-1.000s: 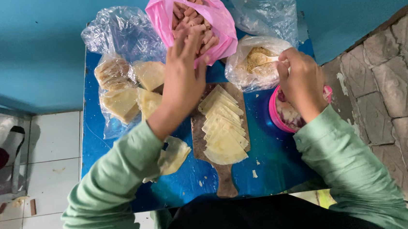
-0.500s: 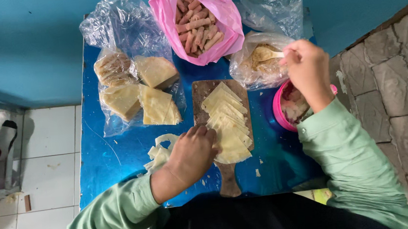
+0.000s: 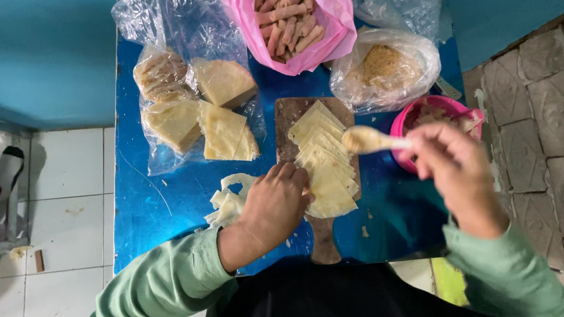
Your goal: The person stretches a thin dough sheet by hand, cuts a block of cheese into slices with a knife on a wooden board, and arranges the cheese slices in overlapping rows on the dough. They then spoon a brown powdery ingredient from a plastic bag over the slices and press the assembled layers flat on the board.
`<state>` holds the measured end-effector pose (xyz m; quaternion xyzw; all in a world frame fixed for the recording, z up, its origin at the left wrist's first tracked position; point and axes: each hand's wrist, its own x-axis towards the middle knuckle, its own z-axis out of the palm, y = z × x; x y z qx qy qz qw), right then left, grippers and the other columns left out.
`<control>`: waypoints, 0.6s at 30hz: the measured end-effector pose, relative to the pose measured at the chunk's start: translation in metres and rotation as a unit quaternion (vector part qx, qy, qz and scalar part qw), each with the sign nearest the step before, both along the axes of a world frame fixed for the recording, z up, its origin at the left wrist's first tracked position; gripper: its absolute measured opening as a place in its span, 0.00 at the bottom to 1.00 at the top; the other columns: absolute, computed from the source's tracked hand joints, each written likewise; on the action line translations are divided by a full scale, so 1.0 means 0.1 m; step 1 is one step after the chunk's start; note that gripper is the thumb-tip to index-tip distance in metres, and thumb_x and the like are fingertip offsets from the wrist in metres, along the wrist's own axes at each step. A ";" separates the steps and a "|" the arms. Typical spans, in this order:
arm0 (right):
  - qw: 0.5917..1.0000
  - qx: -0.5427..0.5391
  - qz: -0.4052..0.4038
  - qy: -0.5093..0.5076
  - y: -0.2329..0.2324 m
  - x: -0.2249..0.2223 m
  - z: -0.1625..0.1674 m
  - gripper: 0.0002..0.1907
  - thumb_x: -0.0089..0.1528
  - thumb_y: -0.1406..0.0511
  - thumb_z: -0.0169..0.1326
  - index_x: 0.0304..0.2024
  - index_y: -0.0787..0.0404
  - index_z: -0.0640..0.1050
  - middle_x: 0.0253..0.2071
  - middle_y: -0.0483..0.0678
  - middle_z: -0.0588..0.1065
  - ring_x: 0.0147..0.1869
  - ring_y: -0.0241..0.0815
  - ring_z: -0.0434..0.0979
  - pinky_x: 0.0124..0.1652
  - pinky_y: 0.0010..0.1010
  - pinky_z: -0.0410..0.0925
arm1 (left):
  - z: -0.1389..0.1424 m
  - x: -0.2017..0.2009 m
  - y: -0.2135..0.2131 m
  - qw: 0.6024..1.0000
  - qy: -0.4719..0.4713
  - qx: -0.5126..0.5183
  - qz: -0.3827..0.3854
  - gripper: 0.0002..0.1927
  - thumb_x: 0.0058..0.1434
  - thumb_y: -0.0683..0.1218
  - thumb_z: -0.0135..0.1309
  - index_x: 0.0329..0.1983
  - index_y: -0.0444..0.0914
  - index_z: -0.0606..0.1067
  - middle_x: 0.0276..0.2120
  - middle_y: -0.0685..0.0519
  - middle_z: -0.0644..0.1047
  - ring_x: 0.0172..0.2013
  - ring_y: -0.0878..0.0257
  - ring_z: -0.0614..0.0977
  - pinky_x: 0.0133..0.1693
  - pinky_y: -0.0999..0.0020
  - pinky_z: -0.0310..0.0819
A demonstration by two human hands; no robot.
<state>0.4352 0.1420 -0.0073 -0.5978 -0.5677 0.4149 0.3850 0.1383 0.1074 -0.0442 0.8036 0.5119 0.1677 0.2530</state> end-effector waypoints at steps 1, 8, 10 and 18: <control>0.999 0.005 0.016 -0.029 -0.14 -0.04 -0.02 0.08 0.70 0.66 0.52 0.45 0.64 0.79 0.34 0.47 0.81 0.27 0.27 0.68 0.28 0.20 0.63 | 0.02 0.00 0.01 1.000 -0.004 -0.003 0.000 0.12 0.58 0.48 0.60 0.42 0.38 0.75 0.43 0.49 0.76 0.50 0.51 0.77 0.47 0.57 0.73; 0.932 0.245 0.112 -0.245 -0.75 -0.27 -0.13 0.05 0.69 0.71 0.54 0.47 0.61 0.79 0.41 0.48 0.80 0.40 0.39 0.80 0.39 0.26 0.70 | 0.20 -0.39 0.13 0.998 0.010 0.049 0.033 0.08 0.60 0.49 0.59 0.37 0.41 0.76 0.37 0.50 0.78 0.40 0.51 0.81 0.39 0.56 0.76; 0.858 0.374 0.187 -0.297 -0.77 -0.28 -0.14 0.08 0.64 0.73 0.57 0.46 0.64 0.80 0.41 0.50 0.80 0.34 0.43 0.78 0.35 0.32 0.69 | 0.26 -0.56 0.10 0.995 0.033 0.082 0.041 0.06 0.63 0.49 0.58 0.36 0.42 0.76 0.36 0.52 0.78 0.40 0.51 0.82 0.39 0.57 0.76; 0.803 0.445 0.151 -0.368 -0.61 -0.07 -0.17 0.08 0.62 0.75 0.61 0.42 0.61 0.82 0.35 0.52 0.79 0.29 0.48 0.75 0.31 0.40 0.66 | 0.19 -0.77 -0.08 0.984 0.166 0.047 0.044 0.18 0.51 0.55 0.62 0.38 0.38 0.76 0.35 0.50 0.77 0.41 0.52 0.80 0.38 0.57 0.74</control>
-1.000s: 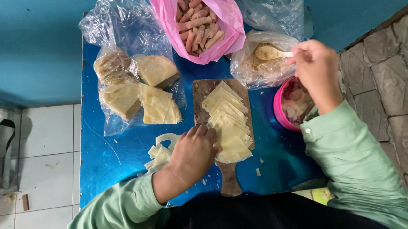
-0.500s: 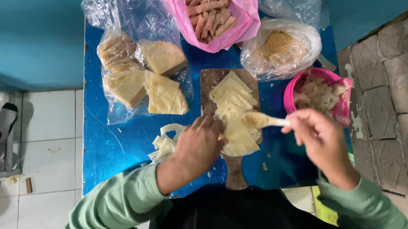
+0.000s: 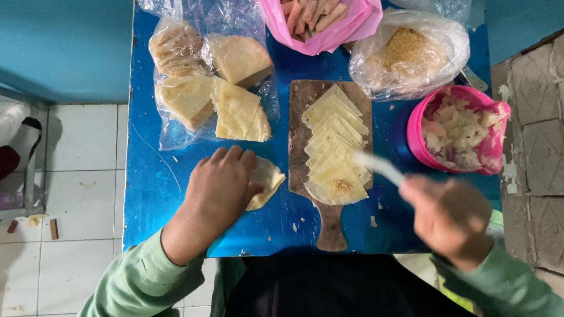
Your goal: The person stretches a thin dough sheet by hand, cuts a block of cheese into slices with a knife on a wooden board, and arranges the cheese slices in overlapping rows on the dough. They then spoon a brown powdery ingredient from a plastic bag over the slices and press the assembled layers flat on the board.
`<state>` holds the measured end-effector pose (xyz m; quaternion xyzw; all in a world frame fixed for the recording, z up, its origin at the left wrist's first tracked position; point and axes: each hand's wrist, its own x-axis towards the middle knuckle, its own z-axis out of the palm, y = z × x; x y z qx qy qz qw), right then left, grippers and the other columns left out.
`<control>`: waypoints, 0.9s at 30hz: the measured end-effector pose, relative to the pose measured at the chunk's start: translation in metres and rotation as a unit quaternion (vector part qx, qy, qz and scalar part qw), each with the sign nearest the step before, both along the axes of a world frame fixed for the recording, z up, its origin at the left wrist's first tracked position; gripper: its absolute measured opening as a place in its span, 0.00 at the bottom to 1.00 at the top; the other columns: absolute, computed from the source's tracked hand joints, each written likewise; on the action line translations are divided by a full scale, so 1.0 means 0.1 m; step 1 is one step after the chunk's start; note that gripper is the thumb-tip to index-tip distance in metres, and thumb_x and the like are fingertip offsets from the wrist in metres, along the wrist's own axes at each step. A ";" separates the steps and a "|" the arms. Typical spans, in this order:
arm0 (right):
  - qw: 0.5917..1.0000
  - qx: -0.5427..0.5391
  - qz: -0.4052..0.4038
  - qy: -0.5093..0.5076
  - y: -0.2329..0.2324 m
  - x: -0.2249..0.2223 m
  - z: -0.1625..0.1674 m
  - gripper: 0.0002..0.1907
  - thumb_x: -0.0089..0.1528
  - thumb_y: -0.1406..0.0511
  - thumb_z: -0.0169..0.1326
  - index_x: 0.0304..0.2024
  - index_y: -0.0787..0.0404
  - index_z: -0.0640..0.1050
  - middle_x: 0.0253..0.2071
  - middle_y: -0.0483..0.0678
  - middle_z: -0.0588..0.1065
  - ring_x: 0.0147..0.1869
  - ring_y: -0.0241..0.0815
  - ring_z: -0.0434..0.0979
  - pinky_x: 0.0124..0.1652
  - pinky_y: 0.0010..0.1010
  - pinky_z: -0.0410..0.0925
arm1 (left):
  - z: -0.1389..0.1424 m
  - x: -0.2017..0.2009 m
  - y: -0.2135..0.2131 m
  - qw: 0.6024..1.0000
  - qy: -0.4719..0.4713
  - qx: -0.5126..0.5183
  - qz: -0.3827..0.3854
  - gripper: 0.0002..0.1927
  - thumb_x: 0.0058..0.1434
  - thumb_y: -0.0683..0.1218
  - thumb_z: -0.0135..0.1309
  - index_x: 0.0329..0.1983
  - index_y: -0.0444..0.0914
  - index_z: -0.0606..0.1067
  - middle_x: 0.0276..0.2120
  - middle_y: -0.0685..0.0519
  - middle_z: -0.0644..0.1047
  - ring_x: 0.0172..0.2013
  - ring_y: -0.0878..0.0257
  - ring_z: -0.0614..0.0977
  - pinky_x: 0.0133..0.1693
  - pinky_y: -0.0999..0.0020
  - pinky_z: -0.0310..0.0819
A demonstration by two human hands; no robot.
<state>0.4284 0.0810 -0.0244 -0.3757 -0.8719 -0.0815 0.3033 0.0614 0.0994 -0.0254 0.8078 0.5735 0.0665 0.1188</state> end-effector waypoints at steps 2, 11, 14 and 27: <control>0.996 -0.002 -0.092 0.023 0.24 0.05 -0.02 0.06 0.70 0.74 0.59 0.47 0.59 0.82 0.38 0.52 0.78 0.38 0.53 0.78 0.39 0.41 0.70 | -0.06 0.03 -0.05 1.000 -0.011 -0.010 0.001 0.19 0.50 0.55 0.63 0.38 0.39 0.76 0.35 0.50 0.77 0.41 0.52 0.80 0.38 0.57 0.74; 0.986 -0.056 -0.143 -0.059 1.11 -0.43 0.32 0.24 0.64 0.65 0.62 0.63 0.63 0.77 0.66 0.63 0.71 0.55 0.60 0.72 0.52 0.48 0.65 | -0.20 0.07 -0.17 0.885 -0.425 -0.163 0.096 0.12 0.72 0.49 0.50 0.48 0.36 0.76 0.39 0.48 0.81 0.41 0.53 0.83 0.43 0.64 0.76; 0.973 -0.191 0.082 0.098 0.69 -0.71 0.29 0.20 0.69 0.69 0.51 0.65 0.63 0.74 0.64 0.56 0.73 0.66 0.55 0.72 0.64 0.42 0.67 | -0.23 0.16 -0.13 0.656 -0.669 -0.342 0.067 0.17 0.74 0.50 0.44 0.54 0.32 0.74 0.43 0.46 0.82 0.42 0.59 0.82 0.47 0.66 0.77; 0.611 -0.713 0.100 0.328 0.25 -0.64 -0.18 0.06 0.67 0.67 0.57 0.42 0.66 0.79 0.38 0.45 0.79 0.44 0.31 0.77 0.45 0.26 0.71 | -0.18 0.58 -0.17 0.631 -0.653 -0.413 0.072 0.18 0.70 0.50 0.53 0.54 0.31 0.76 0.38 0.52 0.80 0.37 0.66 0.81 0.42 0.69 0.78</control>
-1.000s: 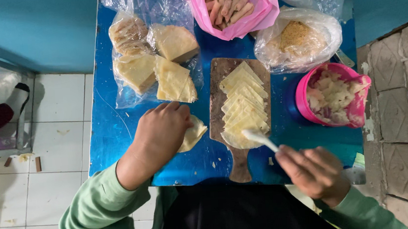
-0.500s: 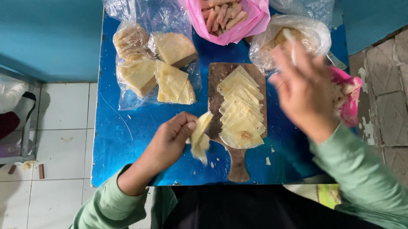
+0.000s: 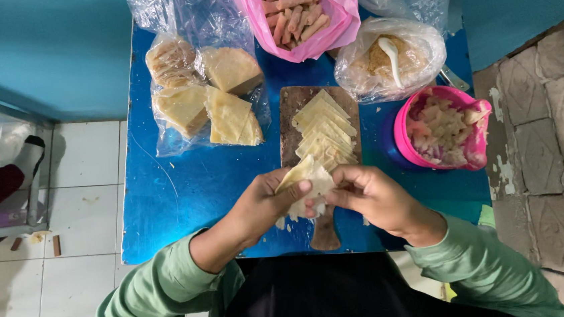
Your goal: The person stretches a thin dough sheet by hand, cuts a block of cheese into slices with a knife on a wooden board, and arranges the cheese slices in overlapping rows on the dough. They then spoon a brown powdery ingredient from a plastic bag over the slices and press the assembled layers flat on the board.
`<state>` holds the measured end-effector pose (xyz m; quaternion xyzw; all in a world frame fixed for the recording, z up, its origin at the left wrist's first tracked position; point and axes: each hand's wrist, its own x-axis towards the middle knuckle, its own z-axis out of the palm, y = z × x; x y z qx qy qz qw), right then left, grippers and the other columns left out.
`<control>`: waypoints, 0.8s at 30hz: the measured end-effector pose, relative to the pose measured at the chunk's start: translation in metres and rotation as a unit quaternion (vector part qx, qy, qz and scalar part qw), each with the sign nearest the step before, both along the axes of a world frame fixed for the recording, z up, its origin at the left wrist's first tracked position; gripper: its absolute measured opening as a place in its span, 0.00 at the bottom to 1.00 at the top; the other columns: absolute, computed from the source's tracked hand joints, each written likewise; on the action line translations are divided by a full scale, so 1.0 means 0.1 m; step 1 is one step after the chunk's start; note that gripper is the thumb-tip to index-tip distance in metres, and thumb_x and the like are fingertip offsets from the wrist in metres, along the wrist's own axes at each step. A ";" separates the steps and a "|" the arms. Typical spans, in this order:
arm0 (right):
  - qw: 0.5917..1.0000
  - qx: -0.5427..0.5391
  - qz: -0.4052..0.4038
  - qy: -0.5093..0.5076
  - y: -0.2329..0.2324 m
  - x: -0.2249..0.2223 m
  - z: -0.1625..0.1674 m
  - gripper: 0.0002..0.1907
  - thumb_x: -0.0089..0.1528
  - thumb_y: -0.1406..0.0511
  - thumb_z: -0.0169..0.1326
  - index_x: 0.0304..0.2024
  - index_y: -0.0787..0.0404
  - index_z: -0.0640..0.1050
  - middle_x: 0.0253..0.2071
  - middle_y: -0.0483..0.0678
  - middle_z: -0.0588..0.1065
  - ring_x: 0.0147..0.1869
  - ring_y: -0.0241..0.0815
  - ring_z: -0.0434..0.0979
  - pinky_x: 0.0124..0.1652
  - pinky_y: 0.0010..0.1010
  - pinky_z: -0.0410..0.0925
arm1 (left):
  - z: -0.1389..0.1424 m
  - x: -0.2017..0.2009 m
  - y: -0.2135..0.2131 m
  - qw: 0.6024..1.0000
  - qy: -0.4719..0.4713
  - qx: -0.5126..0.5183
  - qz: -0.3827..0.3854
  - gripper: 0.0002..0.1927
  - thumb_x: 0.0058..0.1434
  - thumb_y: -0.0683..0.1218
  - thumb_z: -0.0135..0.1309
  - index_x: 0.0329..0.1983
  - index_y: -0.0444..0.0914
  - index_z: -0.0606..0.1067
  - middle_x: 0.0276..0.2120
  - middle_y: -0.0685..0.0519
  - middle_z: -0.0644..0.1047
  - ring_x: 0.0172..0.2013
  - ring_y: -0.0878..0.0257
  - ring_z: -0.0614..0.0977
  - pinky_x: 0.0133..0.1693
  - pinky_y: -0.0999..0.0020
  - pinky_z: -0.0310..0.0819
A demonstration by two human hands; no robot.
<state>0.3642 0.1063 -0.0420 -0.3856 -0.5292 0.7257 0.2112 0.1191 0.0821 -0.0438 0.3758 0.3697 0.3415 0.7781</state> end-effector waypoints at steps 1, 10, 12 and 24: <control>1.000 -0.003 0.000 0.003 -0.01 0.06 -0.04 0.05 0.68 0.68 0.57 0.41 0.65 0.79 0.39 0.44 0.77 0.44 0.30 0.75 0.45 0.26 0.69 | -0.03 -0.02 0.01 1.000 0.016 -0.015 0.006 0.17 0.69 0.50 0.54 0.52 0.32 0.77 0.37 0.53 0.81 0.35 0.67 0.81 0.40 0.71 0.78; 0.990 -0.092 -0.080 0.076 -0.01 0.46 -0.14 0.04 0.65 0.69 0.56 0.41 0.63 0.79 0.37 0.47 0.79 0.44 0.36 0.79 0.47 0.30 0.71 | -0.02 -0.58 0.04 0.858 0.453 0.240 0.029 0.12 0.71 0.50 0.53 0.43 0.36 0.79 0.31 0.51 0.81 0.31 0.63 0.83 0.36 0.66 0.76; 0.992 -0.060 -0.098 0.048 -0.04 0.46 -0.07 0.05 0.65 0.69 0.56 0.41 0.64 0.80 0.38 0.48 0.79 0.43 0.36 0.78 0.47 0.30 0.71 | 0.06 -0.56 -0.01 0.772 0.535 0.342 0.026 0.13 0.66 0.49 0.57 0.49 0.37 0.79 0.38 0.47 0.80 0.39 0.53 0.81 0.42 0.59 0.75; 0.992 0.060 -0.104 -0.041 -0.11 0.12 0.17 0.10 0.62 0.71 0.59 0.46 0.65 0.79 0.39 0.45 0.81 0.42 0.33 0.82 0.43 0.27 0.75 | 0.30 0.18 -0.10 0.879 0.257 0.402 -0.006 0.20 0.62 0.49 0.62 0.53 0.34 0.77 0.46 0.44 0.81 0.45 0.50 0.85 0.46 0.61 0.78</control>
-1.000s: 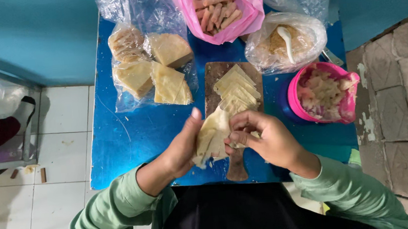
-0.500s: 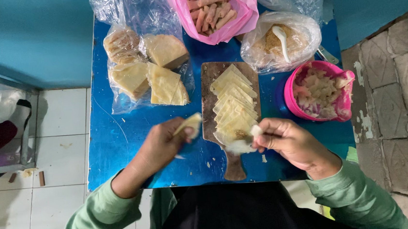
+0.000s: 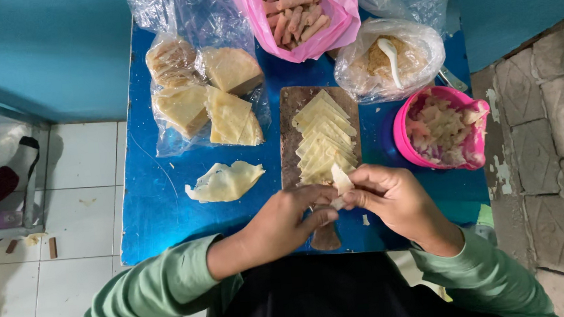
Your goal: The person stretches a thin dough sheet by hand, cuts a block of cheese into slices with a knife on a wooden board, and arranges the cheese slices in overlapping rows on the dough. They then spoon a brown powdery ingredient from a plastic bag over the slices and press the assembled layers flat on the board.
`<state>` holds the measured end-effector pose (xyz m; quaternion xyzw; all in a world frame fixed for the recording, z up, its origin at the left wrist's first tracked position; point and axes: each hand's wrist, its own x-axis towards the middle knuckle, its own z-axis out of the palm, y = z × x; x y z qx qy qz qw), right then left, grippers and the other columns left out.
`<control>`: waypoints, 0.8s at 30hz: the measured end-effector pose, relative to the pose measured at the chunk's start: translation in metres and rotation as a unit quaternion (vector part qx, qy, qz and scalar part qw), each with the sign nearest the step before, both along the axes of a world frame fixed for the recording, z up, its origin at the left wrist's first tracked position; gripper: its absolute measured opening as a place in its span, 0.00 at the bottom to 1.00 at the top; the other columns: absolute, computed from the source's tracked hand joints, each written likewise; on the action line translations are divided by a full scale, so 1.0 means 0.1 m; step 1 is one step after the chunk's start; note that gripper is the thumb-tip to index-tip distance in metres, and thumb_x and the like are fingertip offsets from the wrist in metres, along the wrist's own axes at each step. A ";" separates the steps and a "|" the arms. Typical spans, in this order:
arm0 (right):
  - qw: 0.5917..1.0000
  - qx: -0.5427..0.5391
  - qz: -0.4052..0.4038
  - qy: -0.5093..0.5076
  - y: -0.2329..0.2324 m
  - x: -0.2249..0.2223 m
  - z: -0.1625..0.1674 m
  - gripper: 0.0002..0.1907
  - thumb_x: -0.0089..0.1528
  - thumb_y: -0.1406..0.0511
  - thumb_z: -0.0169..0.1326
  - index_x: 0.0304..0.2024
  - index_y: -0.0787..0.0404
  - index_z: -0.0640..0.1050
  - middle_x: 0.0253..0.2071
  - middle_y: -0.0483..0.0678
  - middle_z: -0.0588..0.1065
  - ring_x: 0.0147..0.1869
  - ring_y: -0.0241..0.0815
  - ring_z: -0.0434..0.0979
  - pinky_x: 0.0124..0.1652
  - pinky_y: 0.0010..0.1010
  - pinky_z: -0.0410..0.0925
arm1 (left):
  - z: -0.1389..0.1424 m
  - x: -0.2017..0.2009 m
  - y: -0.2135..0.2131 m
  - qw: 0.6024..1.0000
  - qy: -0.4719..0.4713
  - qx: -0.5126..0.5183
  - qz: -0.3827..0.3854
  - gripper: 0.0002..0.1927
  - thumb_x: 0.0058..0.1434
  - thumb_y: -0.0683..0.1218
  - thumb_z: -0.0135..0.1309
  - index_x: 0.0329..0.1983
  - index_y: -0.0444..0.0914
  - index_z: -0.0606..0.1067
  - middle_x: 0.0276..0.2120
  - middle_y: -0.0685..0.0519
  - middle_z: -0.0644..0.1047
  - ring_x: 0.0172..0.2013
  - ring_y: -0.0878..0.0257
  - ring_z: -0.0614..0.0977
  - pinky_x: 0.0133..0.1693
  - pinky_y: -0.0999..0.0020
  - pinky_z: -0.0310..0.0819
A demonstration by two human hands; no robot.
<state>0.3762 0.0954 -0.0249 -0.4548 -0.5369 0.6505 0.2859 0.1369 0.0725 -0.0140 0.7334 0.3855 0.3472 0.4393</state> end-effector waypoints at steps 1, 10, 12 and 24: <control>0.999 0.020 -0.015 -0.025 0.00 -0.02 0.00 0.11 0.61 0.71 0.59 0.47 0.64 0.78 0.39 0.45 0.82 0.42 0.31 0.82 0.42 0.26 0.75 | -0.03 0.04 0.02 0.998 -0.015 -0.066 -0.012 0.14 0.64 0.48 0.60 0.49 0.36 0.79 0.42 0.47 0.83 0.43 0.53 0.87 0.43 0.63 0.80; 0.902 0.382 -0.005 -0.198 0.01 -0.10 0.09 0.09 0.58 0.75 0.61 0.41 0.63 0.81 0.39 0.51 0.81 0.41 0.46 0.85 0.39 0.29 0.74 | -0.19 0.09 0.20 0.996 0.021 0.058 0.058 0.06 0.63 0.39 0.58 0.43 0.36 0.79 0.39 0.45 0.82 0.40 0.46 0.84 0.39 0.59 0.79; 0.901 0.383 -0.003 -0.203 0.01 -0.12 0.09 0.10 0.58 0.76 0.60 0.42 0.63 0.81 0.39 0.51 0.80 0.41 0.46 0.84 0.38 0.30 0.74 | -0.19 0.08 0.19 0.998 0.027 -0.002 0.064 0.07 0.61 0.40 0.58 0.42 0.36 0.79 0.37 0.46 0.81 0.38 0.47 0.84 0.37 0.60 0.79; 0.892 0.382 -0.024 -0.240 -0.04 0.05 0.15 0.11 0.60 0.78 0.56 0.44 0.64 0.80 0.40 0.52 0.79 0.42 0.45 0.84 0.41 0.31 0.74 | -0.06 -0.37 0.16 0.981 0.124 0.080 0.122 0.08 0.57 0.34 0.55 0.39 0.36 0.77 0.36 0.46 0.80 0.38 0.47 0.82 0.37 0.57 0.77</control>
